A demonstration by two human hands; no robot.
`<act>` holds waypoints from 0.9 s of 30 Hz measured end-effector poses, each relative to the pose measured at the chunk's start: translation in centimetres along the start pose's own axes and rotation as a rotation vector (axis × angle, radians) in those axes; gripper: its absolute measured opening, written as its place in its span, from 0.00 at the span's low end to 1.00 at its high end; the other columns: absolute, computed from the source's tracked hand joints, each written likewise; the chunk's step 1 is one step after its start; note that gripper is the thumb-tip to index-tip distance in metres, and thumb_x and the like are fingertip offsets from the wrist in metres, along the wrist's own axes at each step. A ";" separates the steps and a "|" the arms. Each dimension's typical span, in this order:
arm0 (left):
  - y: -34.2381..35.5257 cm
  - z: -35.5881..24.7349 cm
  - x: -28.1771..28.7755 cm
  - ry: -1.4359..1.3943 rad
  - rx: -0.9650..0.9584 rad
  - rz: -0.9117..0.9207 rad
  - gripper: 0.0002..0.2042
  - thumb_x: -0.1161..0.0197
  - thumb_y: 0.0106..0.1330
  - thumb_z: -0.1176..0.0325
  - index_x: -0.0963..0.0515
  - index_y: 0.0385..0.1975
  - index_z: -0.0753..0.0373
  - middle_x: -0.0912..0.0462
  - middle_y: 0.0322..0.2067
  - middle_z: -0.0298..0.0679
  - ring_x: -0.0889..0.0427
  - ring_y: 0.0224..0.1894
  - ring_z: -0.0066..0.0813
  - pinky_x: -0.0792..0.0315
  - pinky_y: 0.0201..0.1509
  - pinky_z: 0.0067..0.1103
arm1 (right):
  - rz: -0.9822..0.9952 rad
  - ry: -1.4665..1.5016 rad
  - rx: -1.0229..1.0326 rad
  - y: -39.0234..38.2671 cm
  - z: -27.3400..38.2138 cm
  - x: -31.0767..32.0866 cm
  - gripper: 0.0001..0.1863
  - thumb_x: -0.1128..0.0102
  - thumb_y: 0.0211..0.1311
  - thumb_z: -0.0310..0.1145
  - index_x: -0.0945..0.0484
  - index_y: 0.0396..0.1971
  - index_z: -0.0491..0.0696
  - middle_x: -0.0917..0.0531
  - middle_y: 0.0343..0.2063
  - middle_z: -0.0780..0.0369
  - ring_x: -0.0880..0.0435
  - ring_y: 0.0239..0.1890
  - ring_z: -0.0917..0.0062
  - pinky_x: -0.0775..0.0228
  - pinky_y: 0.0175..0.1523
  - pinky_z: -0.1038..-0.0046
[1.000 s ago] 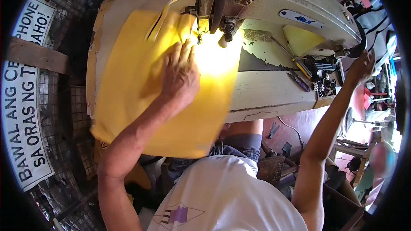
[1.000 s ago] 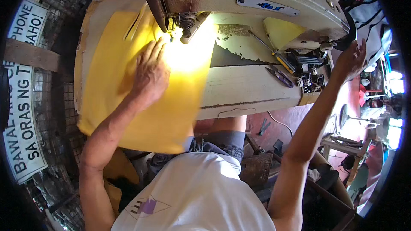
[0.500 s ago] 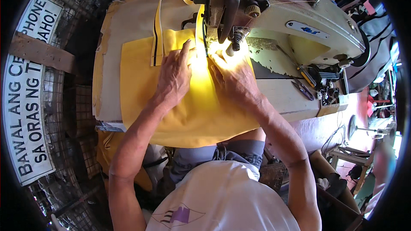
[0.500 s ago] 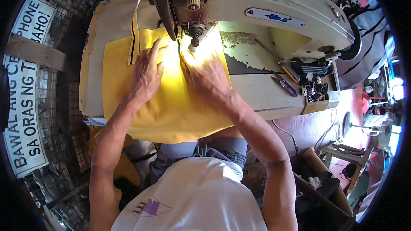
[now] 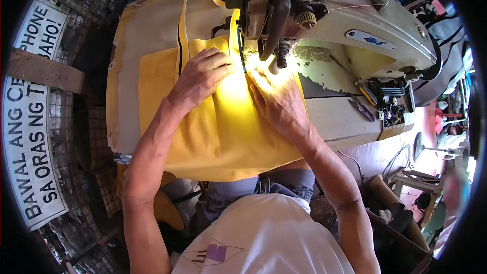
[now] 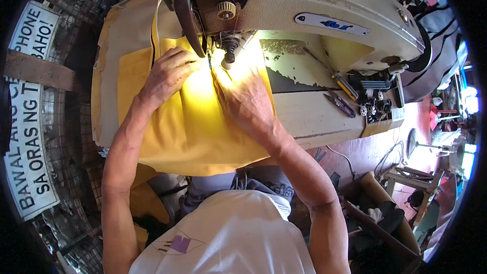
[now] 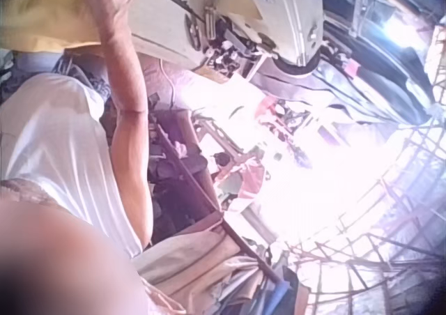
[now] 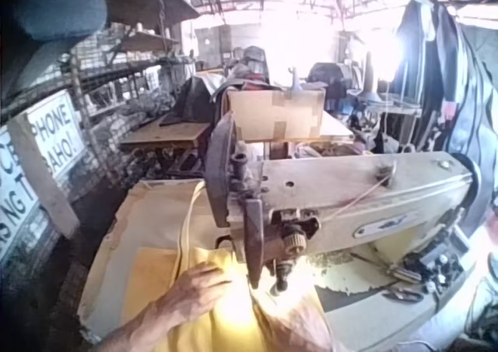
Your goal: Sewing the handles and edges of a yellow tote bag using an industrial sewing machine.
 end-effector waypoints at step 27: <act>1.2 0.3 0.3 0.156 -0.323 0.080 0.10 0.38 0.52 0.75 0.22 0.35 0.69 0.20 0.41 0.42 0.20 0.45 0.36 0.22 0.48 0.25 | -0.023 0.005 -0.001 0.1 0.5 0.4 0.14 0.40 0.56 0.26 0.24 0.44 0.41 0.21 0.39 0.58 0.24 0.40 0.60 0.34 0.45 0.61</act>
Point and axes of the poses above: each hand's wrist, its own y-axis towards the middle knuckle, its own x-axis out of the back of the hand, z = x × y, the point moved 5 cm from there along y, towards the middle knuckle
